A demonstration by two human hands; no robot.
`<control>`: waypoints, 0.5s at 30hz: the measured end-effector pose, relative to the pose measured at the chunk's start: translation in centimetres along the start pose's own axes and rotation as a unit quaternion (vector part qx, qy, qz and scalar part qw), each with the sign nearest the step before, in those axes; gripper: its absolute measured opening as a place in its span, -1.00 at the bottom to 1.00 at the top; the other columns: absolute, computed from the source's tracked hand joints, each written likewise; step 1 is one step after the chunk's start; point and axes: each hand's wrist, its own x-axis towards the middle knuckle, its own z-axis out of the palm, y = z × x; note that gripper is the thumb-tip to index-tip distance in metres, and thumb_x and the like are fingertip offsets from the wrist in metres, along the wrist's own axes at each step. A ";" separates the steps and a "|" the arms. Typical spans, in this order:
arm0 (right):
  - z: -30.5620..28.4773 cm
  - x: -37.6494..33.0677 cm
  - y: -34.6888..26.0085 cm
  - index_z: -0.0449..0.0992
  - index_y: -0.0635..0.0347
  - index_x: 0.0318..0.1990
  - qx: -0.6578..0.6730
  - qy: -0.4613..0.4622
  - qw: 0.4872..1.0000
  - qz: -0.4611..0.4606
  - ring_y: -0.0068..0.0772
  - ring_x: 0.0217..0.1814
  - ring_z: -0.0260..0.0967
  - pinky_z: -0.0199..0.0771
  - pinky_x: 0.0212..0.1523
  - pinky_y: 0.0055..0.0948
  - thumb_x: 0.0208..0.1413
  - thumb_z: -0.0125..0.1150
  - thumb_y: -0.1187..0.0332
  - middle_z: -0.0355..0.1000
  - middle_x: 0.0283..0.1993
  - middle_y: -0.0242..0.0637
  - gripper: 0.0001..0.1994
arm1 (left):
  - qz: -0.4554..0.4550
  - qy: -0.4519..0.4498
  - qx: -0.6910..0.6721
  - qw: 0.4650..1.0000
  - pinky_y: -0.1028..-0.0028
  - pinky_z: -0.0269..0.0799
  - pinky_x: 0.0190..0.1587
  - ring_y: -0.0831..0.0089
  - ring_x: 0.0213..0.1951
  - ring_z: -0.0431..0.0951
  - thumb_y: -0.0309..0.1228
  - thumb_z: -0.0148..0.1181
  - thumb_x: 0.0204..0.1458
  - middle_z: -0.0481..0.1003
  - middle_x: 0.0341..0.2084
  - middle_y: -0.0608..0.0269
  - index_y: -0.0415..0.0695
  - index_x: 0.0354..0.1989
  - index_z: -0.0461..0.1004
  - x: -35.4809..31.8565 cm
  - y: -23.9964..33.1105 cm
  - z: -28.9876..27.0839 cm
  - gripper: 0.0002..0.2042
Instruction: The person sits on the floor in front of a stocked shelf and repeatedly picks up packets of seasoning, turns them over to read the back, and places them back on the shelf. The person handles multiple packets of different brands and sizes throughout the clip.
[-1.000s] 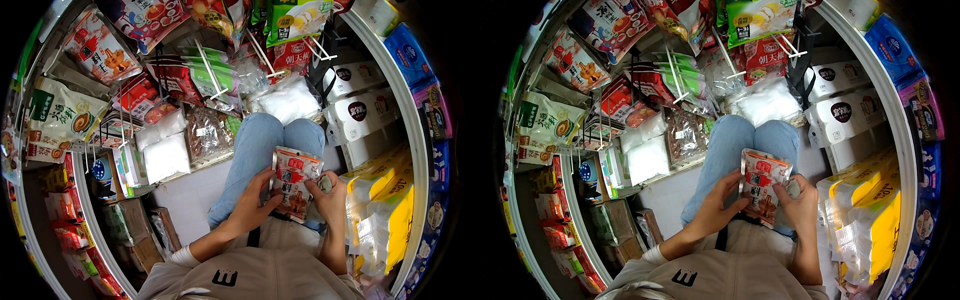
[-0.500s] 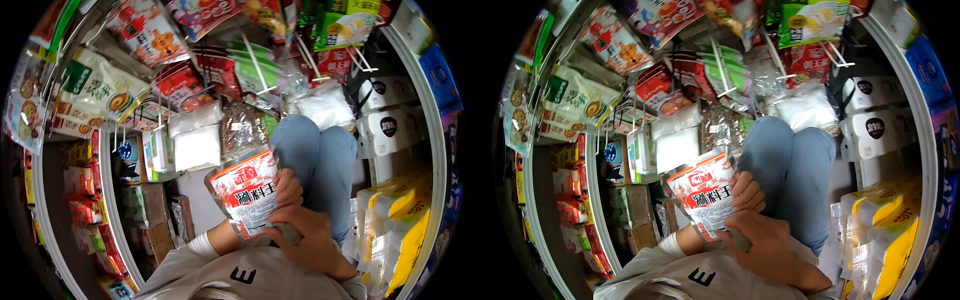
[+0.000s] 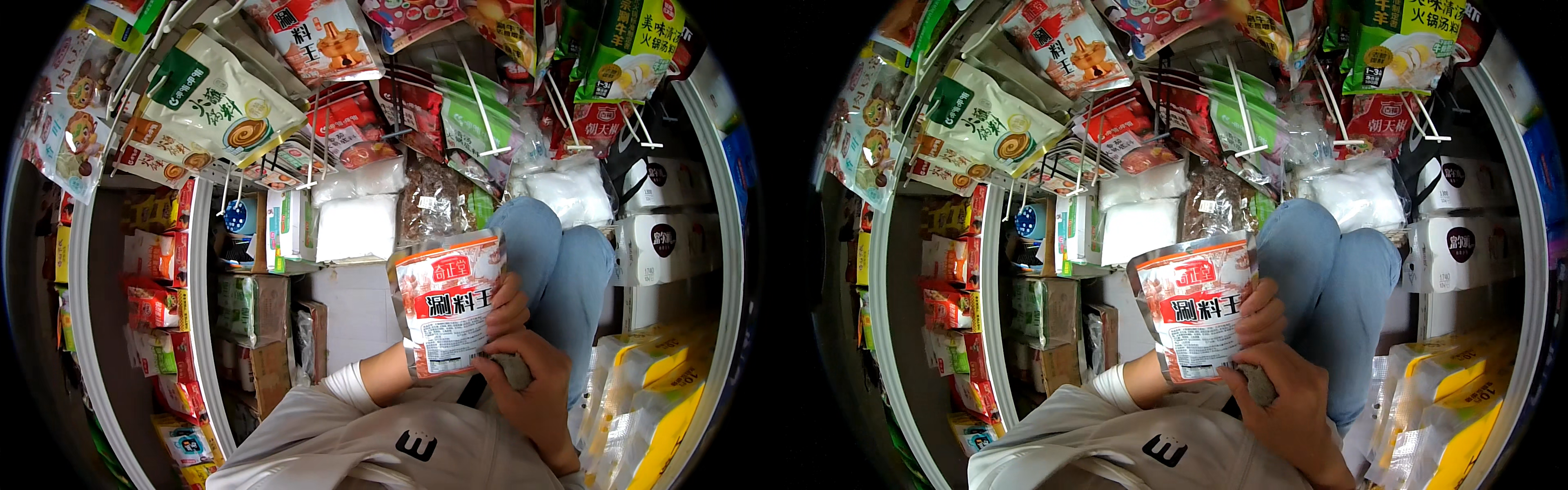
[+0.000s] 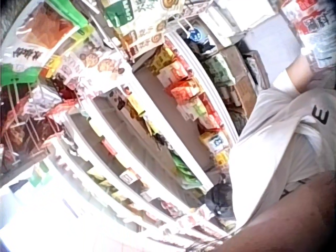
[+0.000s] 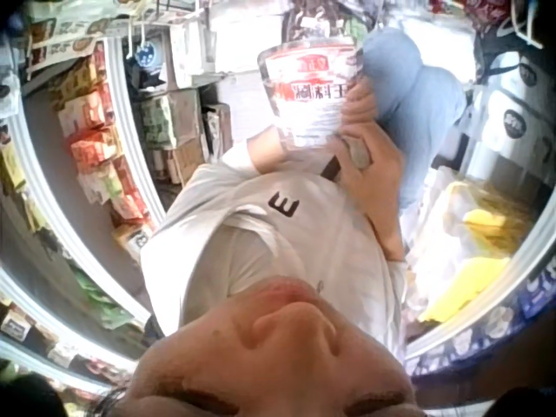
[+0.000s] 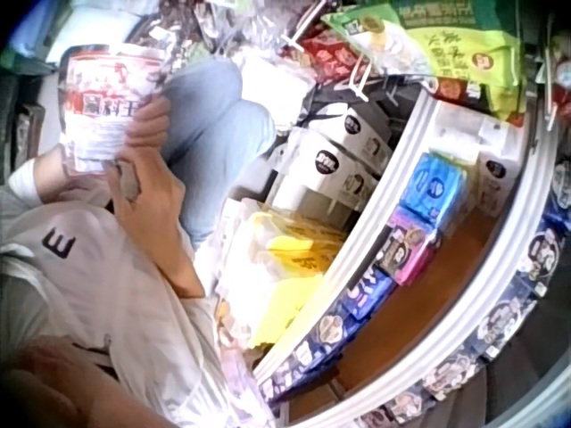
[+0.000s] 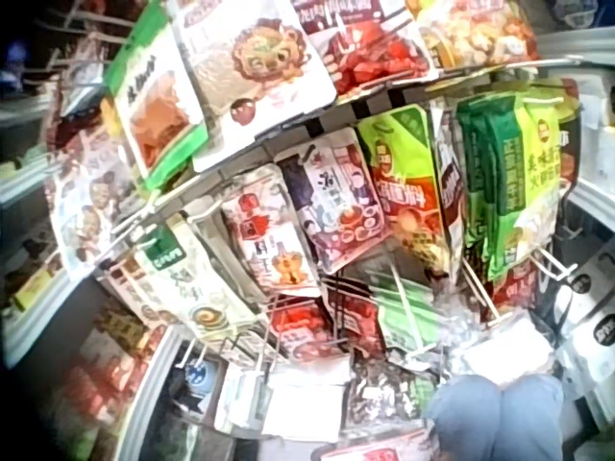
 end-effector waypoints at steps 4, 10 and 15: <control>0.2 0.2 -0.1 0.52 0.29 -0.31 -0.003 0.008 1.000 -0.007 -0.23 -0.43 0.51 0.49 -0.38 -0.40 -0.08 0.44 0.47 0.50 -0.39 -0.16 -0.79 | 0.029 0.011 0.044 0.999 0.58 0.25 -0.50 0.50 -0.53 0.27 -0.21 -0.14 0.31 0.26 -0.61 0.34 -0.10 -0.48 0.23 0.2 0.3 -0.5 -0.68; 0.4 -0.1 -1.0 0.53 0.26 -0.34 -0.060 0.040 0.997 0.018 -0.18 -0.39 0.45 0.39 -0.37 -0.33 -0.20 0.49 0.39 0.47 -0.41 -0.19 -0.73 | 0.227 0.428 0.366 0.794 0.53 0.37 -0.42 0.54 -0.52 0.42 -0.14 -0.09 0.35 0.43 -0.50 0.34 -0.11 -0.36 0.34 -0.1 0.1 4.1 -0.67; 0.0 -0.5 2.8 0.56 0.33 -0.33 -0.085 0.134 0.987 0.028 -0.41 -0.47 0.41 0.36 -0.39 -0.43 -0.08 0.40 0.45 0.50 -0.47 -0.28 -0.82 | 0.191 0.331 0.421 0.823 0.63 0.39 -0.29 0.73 -0.35 0.44 -0.28 0.09 0.29 0.52 -0.24 0.43 -0.14 -0.02 0.45 -3.4 1.0 3.9 -0.77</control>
